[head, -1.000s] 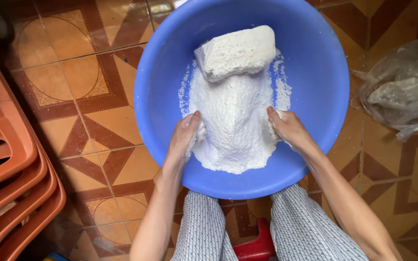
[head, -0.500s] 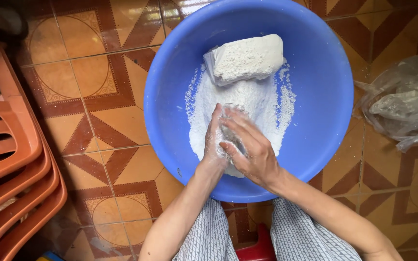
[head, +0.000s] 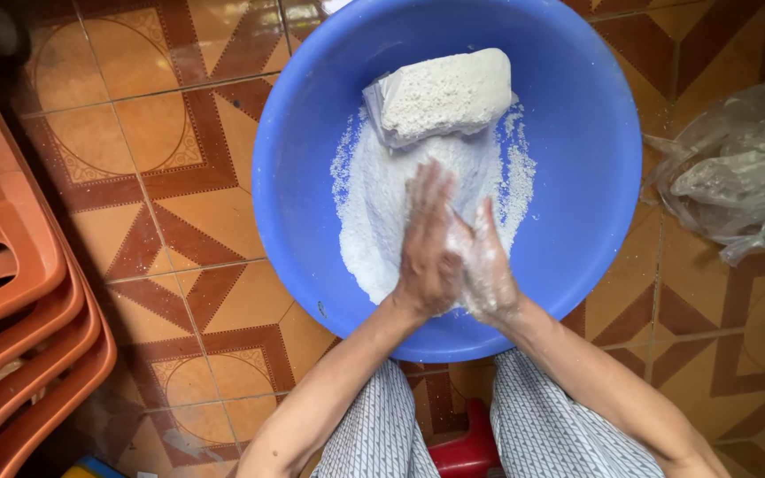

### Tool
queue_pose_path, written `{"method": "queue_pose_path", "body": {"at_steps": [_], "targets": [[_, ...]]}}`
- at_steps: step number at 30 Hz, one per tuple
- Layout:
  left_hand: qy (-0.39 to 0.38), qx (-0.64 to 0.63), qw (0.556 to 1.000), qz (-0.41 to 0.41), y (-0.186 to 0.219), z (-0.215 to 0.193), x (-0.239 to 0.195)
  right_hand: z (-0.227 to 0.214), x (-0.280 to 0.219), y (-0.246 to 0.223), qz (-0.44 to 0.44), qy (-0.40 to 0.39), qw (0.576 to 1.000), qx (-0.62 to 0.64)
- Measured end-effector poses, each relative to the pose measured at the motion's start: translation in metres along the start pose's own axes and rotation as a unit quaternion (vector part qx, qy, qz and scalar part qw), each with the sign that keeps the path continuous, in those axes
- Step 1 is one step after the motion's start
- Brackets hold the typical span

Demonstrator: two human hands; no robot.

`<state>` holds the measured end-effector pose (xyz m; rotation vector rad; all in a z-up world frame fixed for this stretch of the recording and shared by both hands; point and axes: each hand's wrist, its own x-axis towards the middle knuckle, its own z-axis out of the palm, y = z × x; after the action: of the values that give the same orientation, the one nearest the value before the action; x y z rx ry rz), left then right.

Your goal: Breaking large white powder blocks into smaller pieces and rubbing hands together in a blue basin.

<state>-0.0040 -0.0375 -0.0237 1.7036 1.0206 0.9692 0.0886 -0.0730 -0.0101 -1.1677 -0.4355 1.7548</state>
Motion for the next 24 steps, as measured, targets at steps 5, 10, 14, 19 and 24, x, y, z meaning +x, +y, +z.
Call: {"method": "queue_pose_path", "body": {"at_steps": [5,10,14,19,24], "targets": [[-0.066,-0.003,0.994,0.091,0.011,-0.004,-0.002,-0.024,-0.002,0.033,-0.269,-0.072,0.960,-0.033],[-0.070,0.005,0.995,0.075,-0.006,-0.007,0.002,-0.009,0.000,-0.012,0.052,-0.033,0.976,0.210],[-0.089,0.027,0.991,0.092,0.013,-0.005,-0.012,-0.037,0.009,0.078,-0.397,-0.056,0.916,-0.031],[-0.078,0.024,0.993,0.084,-0.006,-0.011,0.019,0.003,0.005,-0.016,0.146,0.047,0.986,0.072],[-0.093,0.036,0.992,0.081,0.007,0.002,-0.005,-0.003,-0.004,-0.007,-0.070,-0.014,0.997,-0.024]]}}
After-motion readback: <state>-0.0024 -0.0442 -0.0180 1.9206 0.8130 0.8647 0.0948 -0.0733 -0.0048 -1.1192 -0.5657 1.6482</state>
